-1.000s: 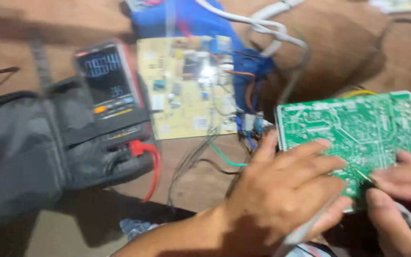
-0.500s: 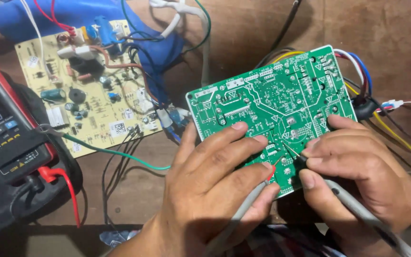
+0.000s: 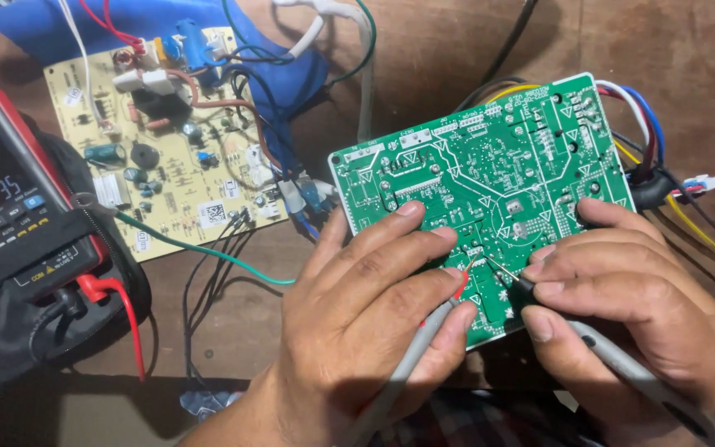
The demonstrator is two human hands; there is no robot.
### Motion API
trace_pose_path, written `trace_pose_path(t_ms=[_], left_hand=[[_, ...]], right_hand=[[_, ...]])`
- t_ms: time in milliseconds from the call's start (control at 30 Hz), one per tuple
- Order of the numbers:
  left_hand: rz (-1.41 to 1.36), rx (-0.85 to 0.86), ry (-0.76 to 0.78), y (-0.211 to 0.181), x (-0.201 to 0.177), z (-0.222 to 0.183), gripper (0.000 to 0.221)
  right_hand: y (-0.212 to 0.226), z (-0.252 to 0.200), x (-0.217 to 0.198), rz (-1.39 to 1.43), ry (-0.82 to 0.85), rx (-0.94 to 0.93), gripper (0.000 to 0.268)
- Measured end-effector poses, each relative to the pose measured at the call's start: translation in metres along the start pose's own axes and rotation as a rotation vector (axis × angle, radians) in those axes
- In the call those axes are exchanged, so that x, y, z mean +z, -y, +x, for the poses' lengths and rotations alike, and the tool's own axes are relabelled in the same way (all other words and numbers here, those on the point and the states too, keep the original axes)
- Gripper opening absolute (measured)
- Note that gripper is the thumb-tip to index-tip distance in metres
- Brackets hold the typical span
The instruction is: The person is using a digital multimeter to test various points on a green printed circuit board (PCB) to diagnose issues.
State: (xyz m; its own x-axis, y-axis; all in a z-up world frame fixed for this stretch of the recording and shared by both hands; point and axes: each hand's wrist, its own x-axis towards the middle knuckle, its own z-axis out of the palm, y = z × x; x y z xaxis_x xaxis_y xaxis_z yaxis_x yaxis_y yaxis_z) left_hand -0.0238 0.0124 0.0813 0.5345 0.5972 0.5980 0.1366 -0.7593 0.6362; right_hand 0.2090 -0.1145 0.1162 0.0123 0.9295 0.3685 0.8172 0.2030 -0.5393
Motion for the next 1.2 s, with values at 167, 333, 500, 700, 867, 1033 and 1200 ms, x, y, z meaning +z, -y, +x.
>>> trace_pose_path(t_ms=[167, 333, 500, 700, 867, 1033, 1200], left_hand=[[-0.007, -0.01, 0.003, -0.001, -0.001, 0.001, 0.016], [-0.013, -0.022, 0.009, -0.001, 0.0, -0.001, 0.015], [-0.016, -0.013, 0.013, 0.0, -0.001, -0.002, 0.013], [-0.063, -0.009, 0.009, 0.003, -0.003, -0.002, 0.015], [-0.082, -0.005, 0.011, 0.005, -0.002, -0.003, 0.014], [-0.078, -0.02, 0.024, 0.005, -0.002, -0.006, 0.014], [-0.053, -0.021, 0.025, 0.005, -0.001, -0.006, 0.013]], right_hand=[[-0.004, -0.002, -0.002, 0.006, 0.016, -0.003, 0.023], [-0.001, -0.002, -0.001, 0.009, 0.012, 0.009, 0.022], [-0.001, 0.0, -0.002, -0.009, 0.014, -0.017, 0.022], [-0.003, -0.002, -0.002, -0.021, 0.037, 0.006, 0.023], [0.007, 0.002, 0.003, -0.03, 0.003, 0.055, 0.021], [0.005, -0.001, 0.009, -0.029, -0.02, 0.059, 0.019], [0.005, -0.004, 0.017, 0.002, -0.103, 0.064, 0.011]])
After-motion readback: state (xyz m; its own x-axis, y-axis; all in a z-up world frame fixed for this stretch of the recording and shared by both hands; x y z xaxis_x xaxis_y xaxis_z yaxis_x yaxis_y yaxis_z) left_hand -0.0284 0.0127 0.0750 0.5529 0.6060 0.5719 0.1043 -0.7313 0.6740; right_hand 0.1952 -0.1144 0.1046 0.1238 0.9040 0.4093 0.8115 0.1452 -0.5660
